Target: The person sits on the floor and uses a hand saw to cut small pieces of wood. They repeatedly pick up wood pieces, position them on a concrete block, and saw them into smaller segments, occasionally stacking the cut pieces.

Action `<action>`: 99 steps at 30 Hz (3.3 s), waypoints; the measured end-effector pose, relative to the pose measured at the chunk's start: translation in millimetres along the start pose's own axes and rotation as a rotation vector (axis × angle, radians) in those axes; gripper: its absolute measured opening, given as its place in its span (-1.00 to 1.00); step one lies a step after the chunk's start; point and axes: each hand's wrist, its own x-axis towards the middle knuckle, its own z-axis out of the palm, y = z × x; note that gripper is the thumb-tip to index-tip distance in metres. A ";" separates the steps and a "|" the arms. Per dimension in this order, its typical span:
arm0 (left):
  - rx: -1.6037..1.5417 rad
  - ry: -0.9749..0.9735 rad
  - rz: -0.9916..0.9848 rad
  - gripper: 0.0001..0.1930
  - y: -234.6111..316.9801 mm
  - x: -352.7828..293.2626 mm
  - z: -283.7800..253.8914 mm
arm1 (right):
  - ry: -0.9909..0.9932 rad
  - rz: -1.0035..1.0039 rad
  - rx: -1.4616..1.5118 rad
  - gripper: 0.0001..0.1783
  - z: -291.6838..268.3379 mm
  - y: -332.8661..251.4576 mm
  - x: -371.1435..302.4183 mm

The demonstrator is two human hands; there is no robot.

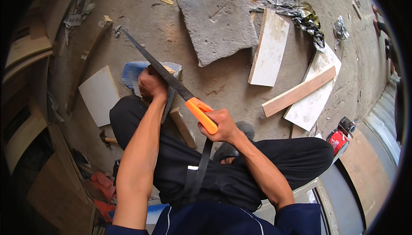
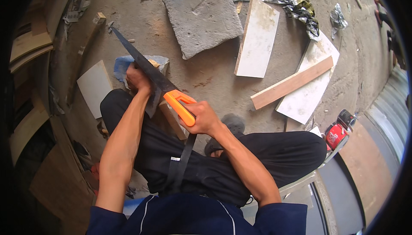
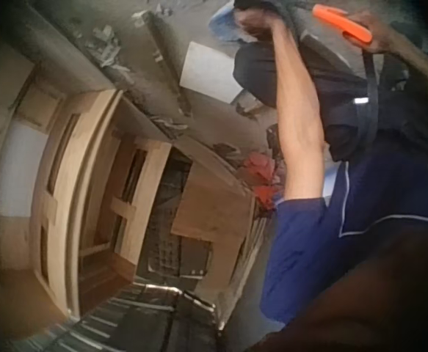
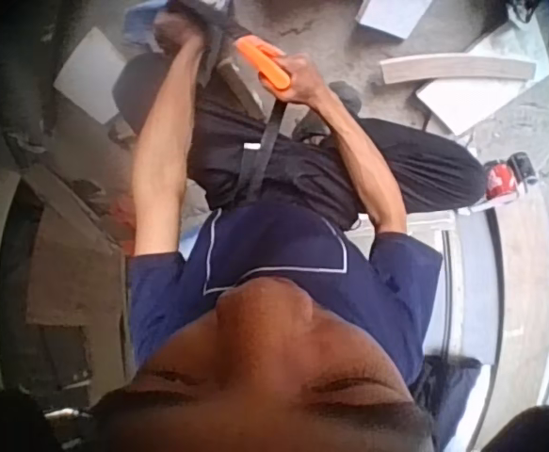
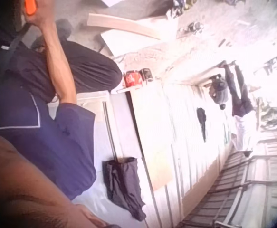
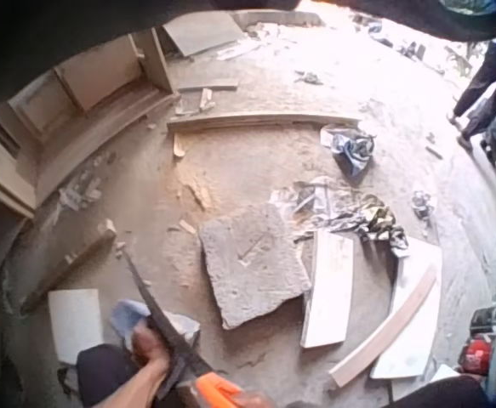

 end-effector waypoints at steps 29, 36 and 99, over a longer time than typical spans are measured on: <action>0.148 -0.001 -0.034 -0.67 26.9 -6.4 -14.4 | -0.153 0.032 -0.140 -0.80 -30.0 -24.2 -24.9; 0.032 -0.021 -0.121 -0.54 21.6 -3.3 -9.6 | 0.004 -0.055 -0.126 -0.88 1.8 3.2 24.2; 0.044 -0.040 -0.101 -0.55 23.3 -5.1 -7.6 | 0.055 -0.063 -0.095 -0.72 6.4 -4.4 35.9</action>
